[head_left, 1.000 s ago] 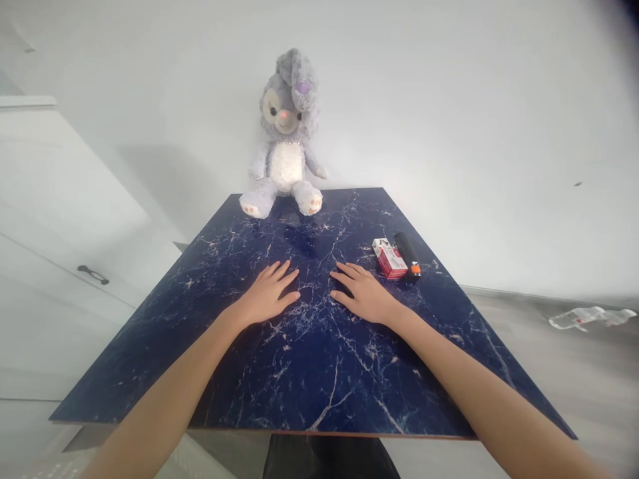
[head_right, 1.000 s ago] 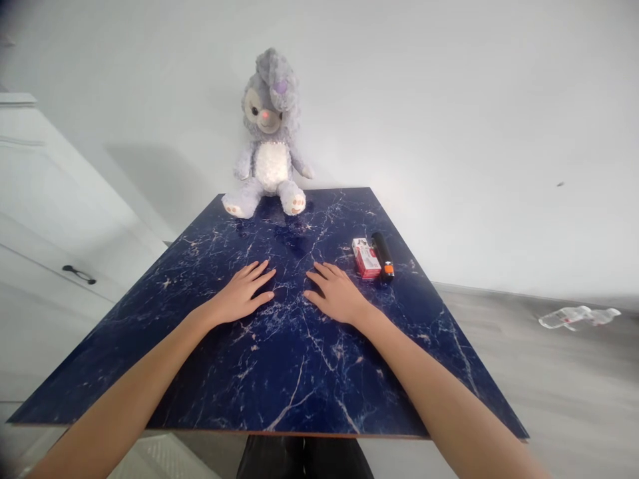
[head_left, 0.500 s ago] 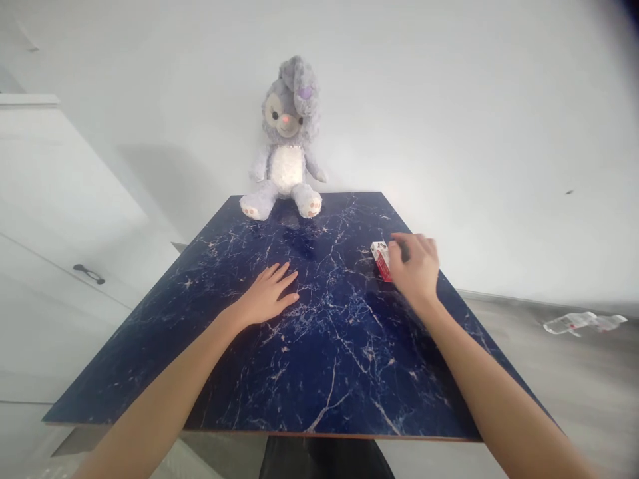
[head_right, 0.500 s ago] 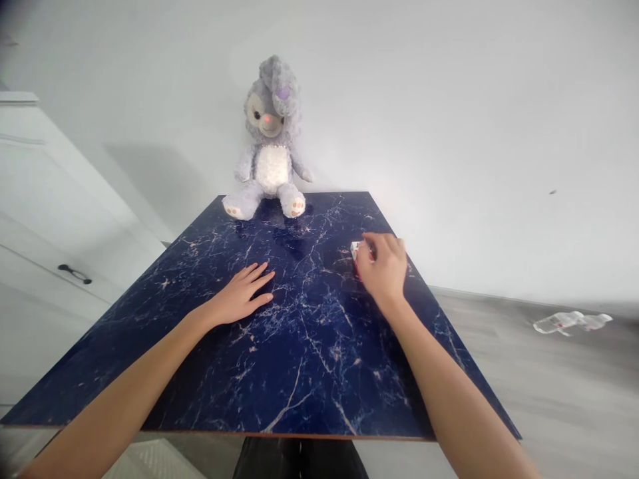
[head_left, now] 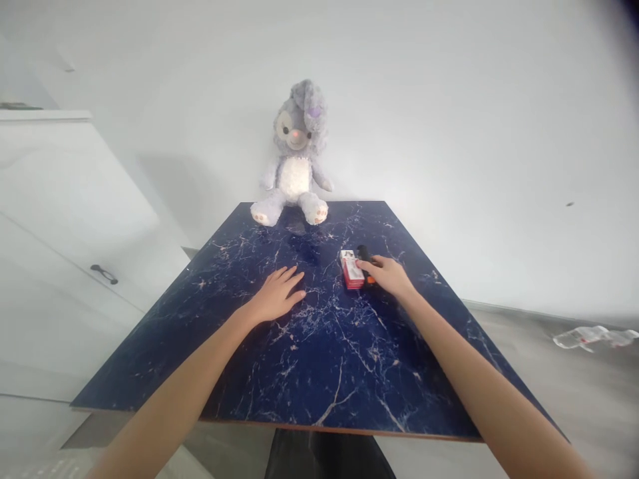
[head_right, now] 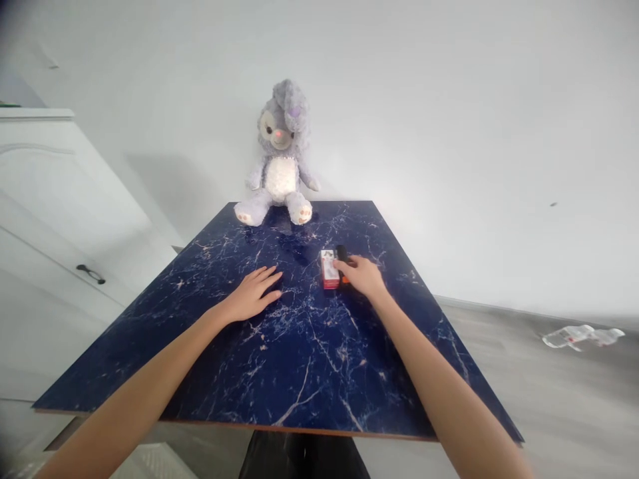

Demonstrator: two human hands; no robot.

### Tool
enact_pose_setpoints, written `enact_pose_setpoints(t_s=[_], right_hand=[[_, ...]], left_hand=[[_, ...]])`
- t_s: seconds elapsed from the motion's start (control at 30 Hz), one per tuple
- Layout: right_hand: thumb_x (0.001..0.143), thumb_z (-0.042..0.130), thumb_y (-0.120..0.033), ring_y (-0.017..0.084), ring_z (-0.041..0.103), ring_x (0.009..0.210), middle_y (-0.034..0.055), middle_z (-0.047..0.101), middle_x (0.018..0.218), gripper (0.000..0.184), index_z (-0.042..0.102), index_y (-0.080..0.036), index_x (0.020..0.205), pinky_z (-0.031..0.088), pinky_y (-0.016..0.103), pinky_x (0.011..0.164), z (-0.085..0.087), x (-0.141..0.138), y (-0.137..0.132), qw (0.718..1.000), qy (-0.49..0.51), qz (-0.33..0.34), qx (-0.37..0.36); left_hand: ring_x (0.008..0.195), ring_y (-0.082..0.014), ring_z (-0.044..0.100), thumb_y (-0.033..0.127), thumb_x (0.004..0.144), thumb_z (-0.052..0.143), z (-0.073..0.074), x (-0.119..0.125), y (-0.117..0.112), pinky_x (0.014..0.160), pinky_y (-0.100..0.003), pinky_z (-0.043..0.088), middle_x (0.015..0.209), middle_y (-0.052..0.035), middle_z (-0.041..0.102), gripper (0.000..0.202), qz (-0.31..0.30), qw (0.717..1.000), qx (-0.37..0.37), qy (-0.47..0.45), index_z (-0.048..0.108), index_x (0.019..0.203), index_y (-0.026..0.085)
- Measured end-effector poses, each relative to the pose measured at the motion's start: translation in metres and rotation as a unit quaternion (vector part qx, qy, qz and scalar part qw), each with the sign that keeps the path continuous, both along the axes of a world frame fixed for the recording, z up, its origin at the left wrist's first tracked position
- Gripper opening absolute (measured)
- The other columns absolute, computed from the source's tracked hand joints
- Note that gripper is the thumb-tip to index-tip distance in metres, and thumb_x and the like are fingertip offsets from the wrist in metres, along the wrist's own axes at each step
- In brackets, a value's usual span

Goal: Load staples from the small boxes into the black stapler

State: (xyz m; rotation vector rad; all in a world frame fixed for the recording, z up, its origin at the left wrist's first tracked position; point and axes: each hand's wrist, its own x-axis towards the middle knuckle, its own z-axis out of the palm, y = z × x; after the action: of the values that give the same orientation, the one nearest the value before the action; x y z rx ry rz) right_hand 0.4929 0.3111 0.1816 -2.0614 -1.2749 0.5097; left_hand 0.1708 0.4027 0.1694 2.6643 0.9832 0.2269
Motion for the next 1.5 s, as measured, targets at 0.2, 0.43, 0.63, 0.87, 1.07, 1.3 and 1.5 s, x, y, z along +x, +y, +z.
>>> enact_pose_setpoints(t_s=[0.2,0.43,0.63,0.87,1.07,1.3,1.5], right_hand=[[0.081,0.063,-0.065,0.026,0.070,0.096,0.0086,0.075,0.105,0.048,0.071,-0.021,0.097,0.048,0.032,0.078,0.004,-0.104,0.054,0.999,0.008,0.049,0.011],[0.075,0.065,-0.071,0.033,0.065,0.110,0.0224,0.065,0.121,0.076,0.060,-0.011,0.122,0.050,0.042,0.093,-0.005,-0.207,0.119,0.996,0.058,0.031,0.056],[0.093,0.047,-0.038,0.023,0.068,0.099,0.0136,0.065,0.125,0.041,0.058,-0.017,0.126,0.053,0.035,0.089,-0.026,-0.195,0.147,0.978,0.105,0.055,0.172],[0.075,0.063,-0.027,0.021,0.064,0.085,0.0039,0.070,0.091,0.021,0.063,-0.021,0.095,0.049,0.031,0.081,-0.031,-0.181,0.157,0.957,-0.034,0.220,0.185],[0.069,0.069,-0.031,0.023,0.063,0.087,0.0052,0.069,0.090,0.025,0.060,-0.020,0.090,0.050,0.034,0.082,-0.033,-0.185,0.154,0.961,-0.013,0.205,0.184],[0.074,0.051,-0.015,0.021,0.063,0.111,0.0092,0.068,0.120,0.044,0.058,-0.018,0.117,0.047,0.034,0.101,-0.040,-0.175,0.158,0.948,0.201,0.048,0.243],[0.080,0.037,-0.014,0.020,0.062,0.110,0.0078,0.069,0.116,0.043,0.065,-0.018,0.113,0.045,0.031,0.101,-0.036,-0.169,0.149,0.954,0.181,-0.025,0.240]], left_hand=[[0.120,-0.0311,0.063,0.046,0.104,0.030,0.006,-0.009,0.022,0.104,-0.044,0.044,0.127,-0.0098,0.070,0.049,0.227,0.956,0.046,-0.182,0.064,0.131,0.023],[0.096,-0.0258,0.071,0.047,0.104,0.028,-0.013,-0.049,0.072,0.089,-0.039,0.053,0.109,-0.0114,0.074,0.052,0.349,0.853,-0.063,-0.384,0.057,0.134,0.018],[0.127,-0.0263,0.058,0.052,0.097,0.049,-0.020,-0.087,0.081,0.112,-0.041,0.039,0.136,-0.0105,0.064,0.053,0.266,0.879,-0.103,-0.382,0.056,0.140,0.021],[0.143,-0.0384,0.038,0.064,0.087,0.061,-0.013,-0.090,0.065,0.118,-0.054,0.026,0.156,-0.0149,0.043,0.085,0.189,0.960,-0.045,-0.201,0.037,0.156,0.021],[0.139,-0.0349,0.047,0.061,0.083,0.068,-0.010,-0.098,0.073,0.114,-0.048,0.037,0.159,-0.0142,0.040,0.096,0.197,0.939,-0.128,-0.250,0.025,0.160,0.024],[0.137,-0.0314,0.051,0.056,0.077,0.077,-0.007,-0.101,0.076,0.115,-0.045,0.038,0.152,-0.0135,0.049,0.096,0.205,0.921,-0.173,-0.283,0.034,0.157,0.024],[0.133,-0.0316,0.054,0.055,0.073,0.080,-0.008,-0.099,0.075,0.114,-0.045,0.039,0.149,-0.0142,0.053,0.095,0.228,0.909,-0.179,-0.299,0.039,0.154,0.024]])
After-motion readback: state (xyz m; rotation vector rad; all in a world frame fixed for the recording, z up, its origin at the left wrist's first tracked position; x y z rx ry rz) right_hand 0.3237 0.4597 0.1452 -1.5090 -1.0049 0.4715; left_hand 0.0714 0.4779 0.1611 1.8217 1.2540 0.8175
